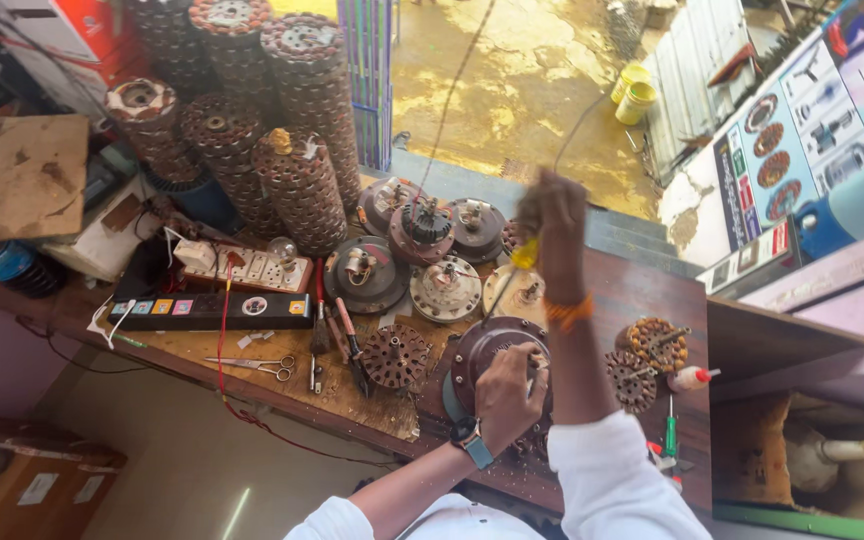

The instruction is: The person uses a screwdriver to remove screws from a circular electrical component, then uses a hammer to tap and separate parts. They handle the stator and rotor, inspecting and repositioning them on the workbench.

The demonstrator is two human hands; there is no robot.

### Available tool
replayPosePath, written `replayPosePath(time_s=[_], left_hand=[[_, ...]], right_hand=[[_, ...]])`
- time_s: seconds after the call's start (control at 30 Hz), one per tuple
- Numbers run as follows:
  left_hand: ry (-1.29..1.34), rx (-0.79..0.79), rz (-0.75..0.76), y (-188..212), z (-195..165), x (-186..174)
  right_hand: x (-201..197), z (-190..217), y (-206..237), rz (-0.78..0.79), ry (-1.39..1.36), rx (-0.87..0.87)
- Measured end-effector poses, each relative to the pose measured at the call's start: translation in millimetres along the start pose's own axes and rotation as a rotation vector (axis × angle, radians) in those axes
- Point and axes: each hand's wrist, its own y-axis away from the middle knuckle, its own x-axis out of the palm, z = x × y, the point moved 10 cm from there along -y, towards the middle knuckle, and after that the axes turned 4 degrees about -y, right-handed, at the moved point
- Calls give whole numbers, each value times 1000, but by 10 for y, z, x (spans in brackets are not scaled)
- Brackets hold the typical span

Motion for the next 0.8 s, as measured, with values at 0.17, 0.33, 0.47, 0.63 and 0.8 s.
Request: replayPosePath(time_s=[0.17,0.33,0.47,0.63,0.8], left_hand=[[0,5,15,16,74,67],[255,-117,-236,-201,495,-381],[303,13,-11,-850,728,-456],[500,-75,582,-1031,848,-8],[233,-23,425,-1151,864,-32]], right_hand=[[348,-59,-101,355,8,169],[426,575,166,40,820,-502],[433,336,101,108,708,-340],[713,-27,84,657,-375,160],[379,94,26,277,105,-102]])
